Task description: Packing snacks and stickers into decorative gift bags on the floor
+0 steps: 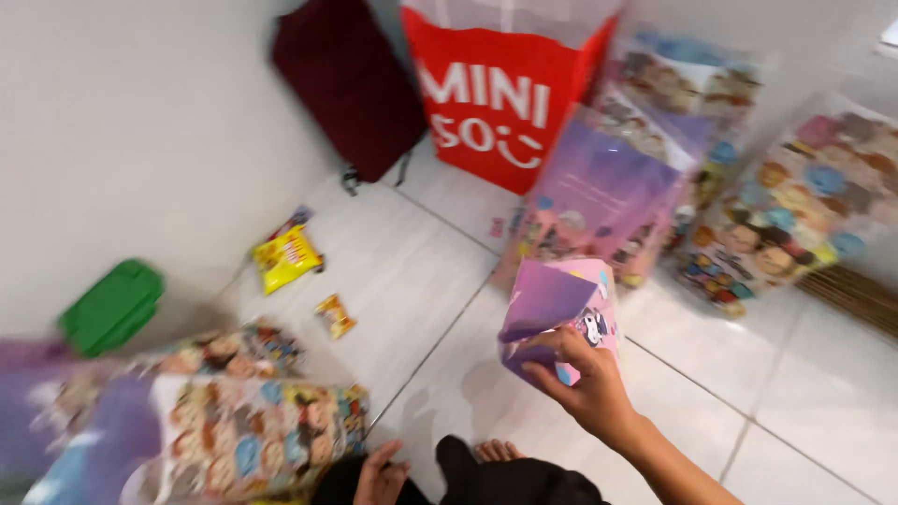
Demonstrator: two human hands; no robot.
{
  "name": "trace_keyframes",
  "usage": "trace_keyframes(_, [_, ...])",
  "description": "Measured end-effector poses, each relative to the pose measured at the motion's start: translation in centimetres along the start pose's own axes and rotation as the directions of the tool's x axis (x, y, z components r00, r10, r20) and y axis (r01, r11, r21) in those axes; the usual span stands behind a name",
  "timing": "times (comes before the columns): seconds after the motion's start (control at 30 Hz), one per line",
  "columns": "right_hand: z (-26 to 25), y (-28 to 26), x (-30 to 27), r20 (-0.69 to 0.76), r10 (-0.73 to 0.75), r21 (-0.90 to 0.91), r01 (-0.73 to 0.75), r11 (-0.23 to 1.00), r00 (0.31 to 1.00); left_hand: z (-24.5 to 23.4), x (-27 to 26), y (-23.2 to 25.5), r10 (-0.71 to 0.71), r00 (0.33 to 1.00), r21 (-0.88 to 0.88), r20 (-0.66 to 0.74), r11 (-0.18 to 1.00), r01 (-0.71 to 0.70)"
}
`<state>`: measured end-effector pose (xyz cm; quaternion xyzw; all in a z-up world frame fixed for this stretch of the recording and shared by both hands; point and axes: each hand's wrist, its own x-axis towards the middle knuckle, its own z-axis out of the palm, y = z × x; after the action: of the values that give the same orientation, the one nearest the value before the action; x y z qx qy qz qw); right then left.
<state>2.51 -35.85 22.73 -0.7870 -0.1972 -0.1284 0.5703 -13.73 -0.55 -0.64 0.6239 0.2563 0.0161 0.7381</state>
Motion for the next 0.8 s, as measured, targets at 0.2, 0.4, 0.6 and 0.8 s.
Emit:
trace_keyframes(0.2, [4.9, -4.9, 5.0, 0.515, 0.122, 0.222, -0.269, 0.937, 0.849, 4.4, -3.7, 19.0, 0.181, 0.982, 0.056, -0.052, 0.982, -0.178])
trace_keyframes(0.4, [4.9, -6.3, 6.6, 0.63, 0.136, 0.301, -0.402, 0.865, 0.765, 5.1, -1.2, 22.3, 0.356, 0.925, -0.113, 0.137, 0.933, -0.342])
trace_keyframes(0.6, [2.5, -4.8, 8.5, 0.643, 0.158, 0.111, -0.296, 0.949, 0.749, 7.3, -3.7, 30.2, 0.572, 0.792, -0.213, 0.213, 0.819, -0.533])
trace_keyframes(0.8, [1.8, -7.4, 10.0, 0.592, 0.006, 0.169, -0.131, 0.977, 0.806, 6.6, -11.0, 39.2, 0.818, 0.516, 0.205, 0.255, 0.476, -0.855])
